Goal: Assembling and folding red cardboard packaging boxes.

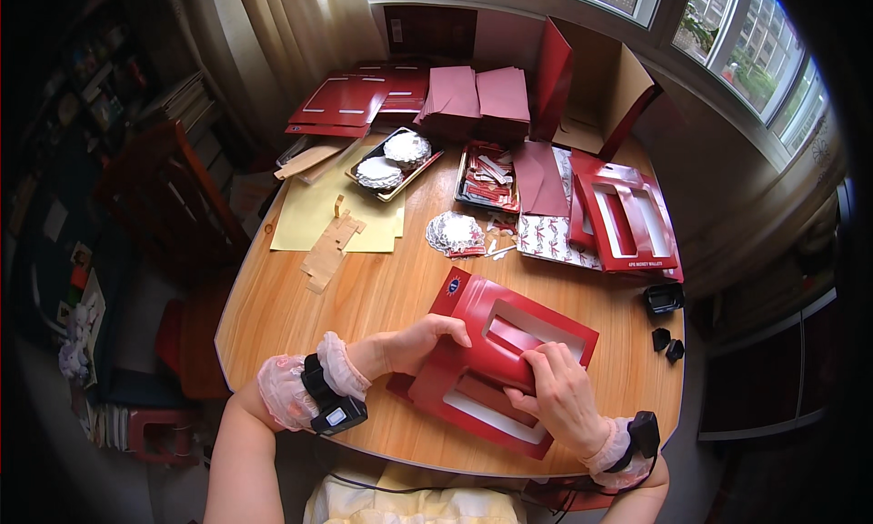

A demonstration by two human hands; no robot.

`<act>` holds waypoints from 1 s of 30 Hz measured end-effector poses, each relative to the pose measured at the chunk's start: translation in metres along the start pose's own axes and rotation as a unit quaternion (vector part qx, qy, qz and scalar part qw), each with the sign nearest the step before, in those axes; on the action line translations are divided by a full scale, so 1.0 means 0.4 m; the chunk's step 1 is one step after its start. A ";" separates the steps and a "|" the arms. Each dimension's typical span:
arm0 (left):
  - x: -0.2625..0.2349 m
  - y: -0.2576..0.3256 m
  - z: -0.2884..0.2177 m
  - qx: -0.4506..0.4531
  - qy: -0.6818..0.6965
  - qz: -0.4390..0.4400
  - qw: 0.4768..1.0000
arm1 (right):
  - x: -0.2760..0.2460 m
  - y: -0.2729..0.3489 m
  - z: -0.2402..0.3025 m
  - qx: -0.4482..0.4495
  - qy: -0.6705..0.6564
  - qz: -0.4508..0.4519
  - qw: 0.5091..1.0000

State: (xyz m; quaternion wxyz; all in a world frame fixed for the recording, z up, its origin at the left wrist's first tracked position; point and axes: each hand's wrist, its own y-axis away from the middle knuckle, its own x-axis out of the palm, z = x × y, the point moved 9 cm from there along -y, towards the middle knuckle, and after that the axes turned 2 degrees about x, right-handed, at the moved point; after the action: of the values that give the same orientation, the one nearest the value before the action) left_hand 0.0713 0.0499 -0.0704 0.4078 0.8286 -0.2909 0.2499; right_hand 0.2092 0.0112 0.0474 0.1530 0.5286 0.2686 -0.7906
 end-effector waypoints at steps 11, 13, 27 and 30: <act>-0.093 0.021 -0.210 0.207 -0.241 -0.057 0.946 | 0.056 0.001 -0.029 -0.017 0.061 0.013 0.998; -0.048 0.098 -0.311 0.348 -0.460 -0.208 0.790 | 0.064 -0.006 -0.031 -0.024 0.069 0.030 0.997; 0.210 0.075 -0.111 0.394 -0.803 -0.014 0.447 | 0.048 -0.039 -0.024 -0.050 0.003 0.051 0.997; 0.213 0.082 -0.111 0.410 -0.787 -0.013 0.462 | 0.051 -0.040 -0.027 -0.053 -0.009 0.077 0.996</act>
State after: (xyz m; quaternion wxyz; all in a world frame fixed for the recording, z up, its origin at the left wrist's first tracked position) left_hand 0.1010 0.0462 0.0265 -0.3768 0.7500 -0.3417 -0.4227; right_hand 0.2009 0.0315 0.0295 0.2434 0.5319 0.2669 -0.7659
